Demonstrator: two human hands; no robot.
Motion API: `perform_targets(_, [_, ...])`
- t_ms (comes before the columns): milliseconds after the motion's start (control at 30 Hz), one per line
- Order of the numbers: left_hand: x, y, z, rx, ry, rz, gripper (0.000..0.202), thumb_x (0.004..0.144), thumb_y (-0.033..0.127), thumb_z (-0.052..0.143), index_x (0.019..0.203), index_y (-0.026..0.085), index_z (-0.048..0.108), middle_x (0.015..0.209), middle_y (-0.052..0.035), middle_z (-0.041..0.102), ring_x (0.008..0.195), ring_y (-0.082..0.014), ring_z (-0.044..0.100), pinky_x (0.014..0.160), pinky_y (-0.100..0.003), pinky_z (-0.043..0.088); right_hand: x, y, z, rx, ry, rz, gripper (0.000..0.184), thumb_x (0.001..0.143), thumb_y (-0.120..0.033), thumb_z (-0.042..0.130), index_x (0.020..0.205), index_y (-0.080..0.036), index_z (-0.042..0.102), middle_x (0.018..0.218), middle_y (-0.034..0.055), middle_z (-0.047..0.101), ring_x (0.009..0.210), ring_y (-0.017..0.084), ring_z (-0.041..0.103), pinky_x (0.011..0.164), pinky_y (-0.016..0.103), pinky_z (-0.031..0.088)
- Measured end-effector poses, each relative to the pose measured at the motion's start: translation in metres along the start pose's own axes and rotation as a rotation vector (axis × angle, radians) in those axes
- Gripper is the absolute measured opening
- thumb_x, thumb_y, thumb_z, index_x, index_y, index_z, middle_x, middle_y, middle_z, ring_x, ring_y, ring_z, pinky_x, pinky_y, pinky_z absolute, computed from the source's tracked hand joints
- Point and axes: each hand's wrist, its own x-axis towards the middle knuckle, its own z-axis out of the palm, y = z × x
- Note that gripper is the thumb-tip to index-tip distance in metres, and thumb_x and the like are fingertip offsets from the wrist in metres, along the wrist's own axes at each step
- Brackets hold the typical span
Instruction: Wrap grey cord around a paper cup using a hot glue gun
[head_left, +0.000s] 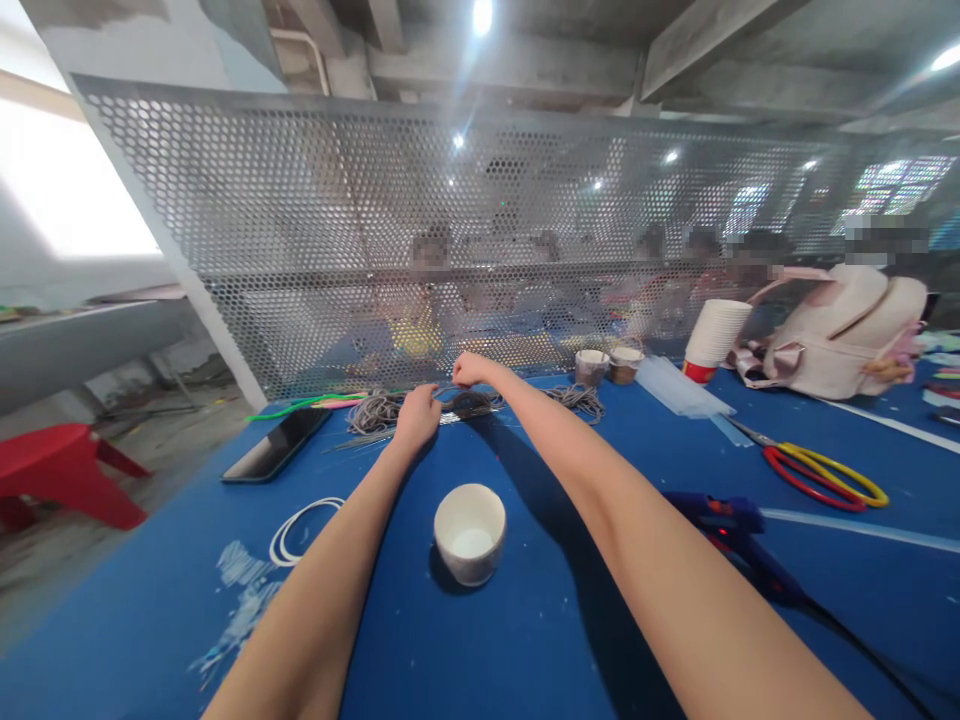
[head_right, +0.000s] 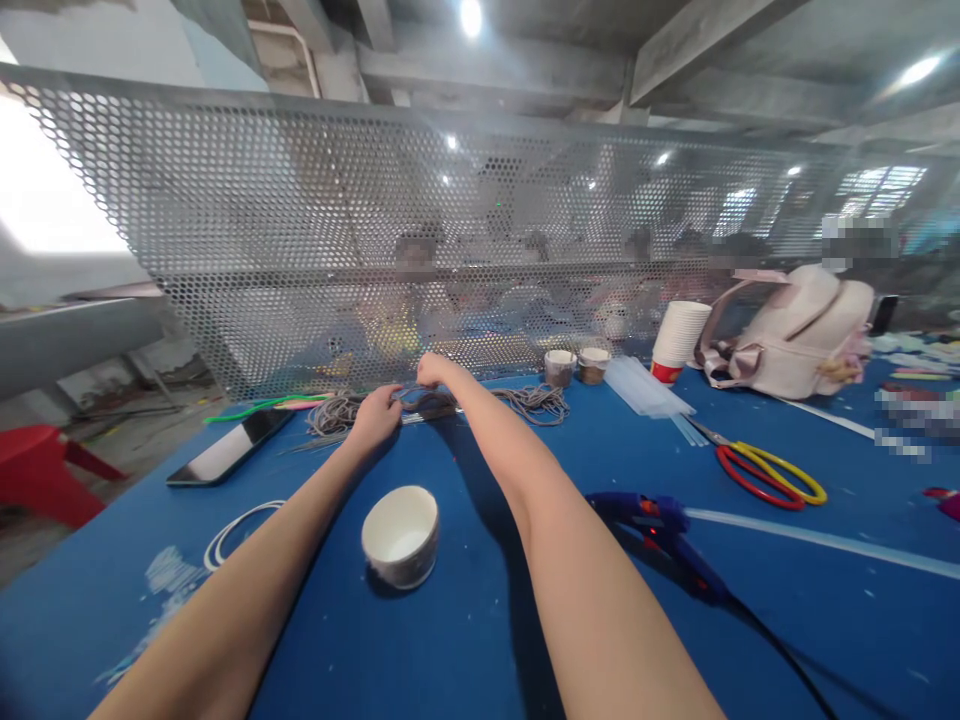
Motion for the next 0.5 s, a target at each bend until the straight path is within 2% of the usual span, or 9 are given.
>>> perform_targets(67, [0.002, 0.001, -0.001, -0.079, 0.038, -0.03, 0.033, 0.091, 0.03, 0.055, 0.122, 0.018, 0.055, 0.125, -0.0103, 0.059, 0.105, -0.0217, 0.061, 0.09, -0.044, 0.051, -0.002, -0.002, -0.008, 0.041, -0.014, -0.032, 0.033, 0.092, -0.033, 0.057, 0.12, -0.015, 0.057, 0.12, 0.0087, 0.059, 0.101, 0.021, 0.061, 0.083, 0.041, 0.053])
perform_targets(133, [0.002, 0.004, -0.001, -0.159, 0.041, -0.054, 0.037, 0.09, 0.022, 0.053, 0.128, 0.017, 0.052, 0.118, -0.0092, 0.064, 0.097, -0.0195, 0.065, 0.088, -0.038, 0.053, -0.005, -0.005, -0.013, 0.075, -0.024, -0.062, 0.032, 0.092, -0.032, 0.057, 0.12, -0.015, 0.056, 0.119, 0.0088, 0.059, 0.1, 0.021, 0.061, 0.083, 0.04, 0.054])
perform_targets(200, [0.003, 0.007, 0.0, -0.237, 0.023, -0.073, 0.042, 0.089, 0.016, 0.05, 0.132, 0.016, 0.049, 0.107, -0.0065, 0.069, 0.086, -0.0166, 0.067, 0.08, -0.031, 0.054, -0.008, -0.008, -0.015, 0.097, -0.027, -0.086, 0.032, 0.092, -0.032, 0.057, 0.119, -0.015, 0.056, 0.118, 0.0087, 0.059, 0.099, 0.02, 0.062, 0.082, 0.04, 0.054])
perform_targets(267, [0.004, 0.008, 0.002, -0.305, 0.003, -0.093, 0.041, 0.091, 0.017, 0.048, 0.131, 0.016, 0.048, 0.103, -0.005, 0.07, 0.079, -0.0147, 0.067, 0.072, -0.028, 0.055, -0.01, -0.011, -0.016, 0.106, -0.026, -0.101, 0.032, 0.093, -0.032, 0.057, 0.119, -0.015, 0.056, 0.117, 0.0086, 0.06, 0.098, 0.02, 0.062, 0.082, 0.04, 0.054])
perform_targets(367, [0.005, 0.005, 0.003, -0.374, -0.026, -0.14, 0.03, 0.092, 0.028, 0.052, 0.12, 0.015, 0.055, 0.105, -0.0063, 0.066, 0.081, -0.0152, 0.066, 0.07, -0.032, 0.056, -0.011, -0.013, -0.016, 0.09, -0.017, -0.116, 0.031, 0.093, -0.032, 0.057, 0.118, -0.015, 0.057, 0.115, 0.0082, 0.061, 0.096, 0.019, 0.063, 0.08, 0.039, 0.055])
perform_targets(500, [0.005, -0.002, 0.004, -0.41, -0.049, -0.212, 0.032, 0.089, 0.035, 0.057, 0.113, 0.015, 0.059, 0.112, -0.0075, 0.062, 0.095, -0.0204, 0.063, 0.08, -0.04, 0.055, -0.008, -0.014, -0.02, 0.005, 0.004, -0.101, 0.031, 0.092, -0.031, 0.058, 0.118, -0.015, 0.058, 0.117, 0.0082, 0.06, 0.097, 0.02, 0.062, 0.08, 0.038, 0.055])
